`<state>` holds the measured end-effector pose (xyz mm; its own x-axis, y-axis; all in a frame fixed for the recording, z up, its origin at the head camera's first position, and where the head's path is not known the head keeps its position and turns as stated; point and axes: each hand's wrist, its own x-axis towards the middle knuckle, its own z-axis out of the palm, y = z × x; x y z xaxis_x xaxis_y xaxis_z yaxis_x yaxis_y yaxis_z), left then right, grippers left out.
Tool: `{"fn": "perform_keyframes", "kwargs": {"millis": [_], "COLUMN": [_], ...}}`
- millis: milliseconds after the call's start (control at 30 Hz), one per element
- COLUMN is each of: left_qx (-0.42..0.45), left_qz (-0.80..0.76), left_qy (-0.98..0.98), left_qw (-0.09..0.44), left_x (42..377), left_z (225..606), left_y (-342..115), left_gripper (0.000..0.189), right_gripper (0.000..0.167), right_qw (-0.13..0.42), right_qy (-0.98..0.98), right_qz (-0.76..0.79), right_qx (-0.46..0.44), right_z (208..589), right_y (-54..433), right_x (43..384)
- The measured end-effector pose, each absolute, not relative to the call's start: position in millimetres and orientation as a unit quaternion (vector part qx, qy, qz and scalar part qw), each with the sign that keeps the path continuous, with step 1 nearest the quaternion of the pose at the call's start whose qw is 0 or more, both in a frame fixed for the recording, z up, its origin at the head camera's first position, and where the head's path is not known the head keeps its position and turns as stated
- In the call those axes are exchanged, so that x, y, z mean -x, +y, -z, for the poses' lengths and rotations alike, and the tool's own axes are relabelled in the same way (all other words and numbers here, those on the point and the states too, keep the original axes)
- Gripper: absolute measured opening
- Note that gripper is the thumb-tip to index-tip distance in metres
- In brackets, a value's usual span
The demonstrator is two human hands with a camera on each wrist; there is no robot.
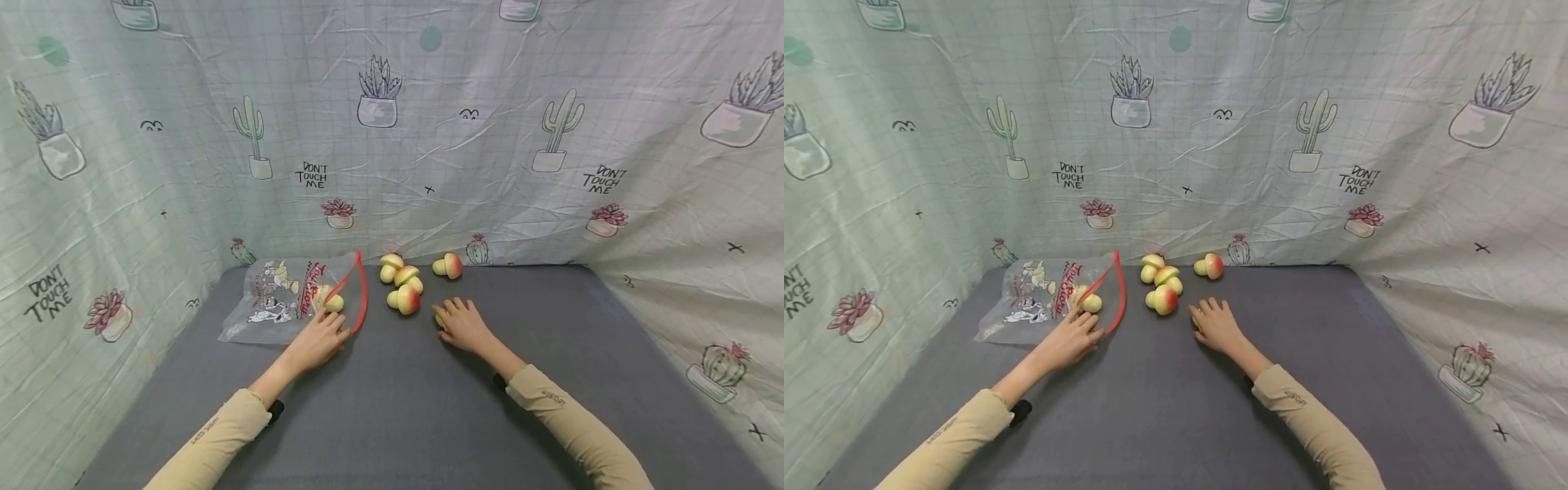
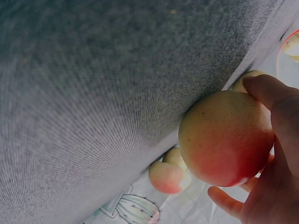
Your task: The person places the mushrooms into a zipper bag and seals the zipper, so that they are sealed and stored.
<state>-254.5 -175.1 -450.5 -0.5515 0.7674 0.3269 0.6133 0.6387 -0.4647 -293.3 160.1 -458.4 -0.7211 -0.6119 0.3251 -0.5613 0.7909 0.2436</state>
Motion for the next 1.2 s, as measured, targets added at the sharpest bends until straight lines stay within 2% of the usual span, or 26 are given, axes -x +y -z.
{"fn": "perform_keyframes", "kwargs": {"millis": [133,400,600,867,1200], "left_qx": [0.398,0.400,0.405,0.411,0.412], "left_qz": [-0.149,-0.148,-0.156,-0.156,-0.153], "left_qy": [-0.869,-0.866,-0.861,-0.859,-0.859], "left_qw": [0.255,0.261,0.266,0.262,0.262], "left_x": [254.8,254.0,253.8,253.6,254.6], "left_z": [450.6,450.6,451.2,449.6,451.0], "left_y": [-174.8,-174.4,-174.5,-174.8,-174.1], "left_gripper": [0.026,0.027,0.027,0.028,0.028], "right_gripper": [0.050,0.032,0.027,0.030,0.044], "right_qw": [0.203,0.236,0.250,0.262,0.263], "right_qy": [-0.919,-0.902,-0.896,-0.889,-0.887], "right_qz": [0.081,0.107,0.110,0.134,0.143], "right_qx": [-0.328,-0.344,-0.349,-0.351,-0.350], "right_z": [459.1,461.7,465.0,464.8,460.4], "right_y": [159.4,160.7,161.4,163.1,162.8], "right_x": [294.3,295.4,297.5,297.4,293.3]}}
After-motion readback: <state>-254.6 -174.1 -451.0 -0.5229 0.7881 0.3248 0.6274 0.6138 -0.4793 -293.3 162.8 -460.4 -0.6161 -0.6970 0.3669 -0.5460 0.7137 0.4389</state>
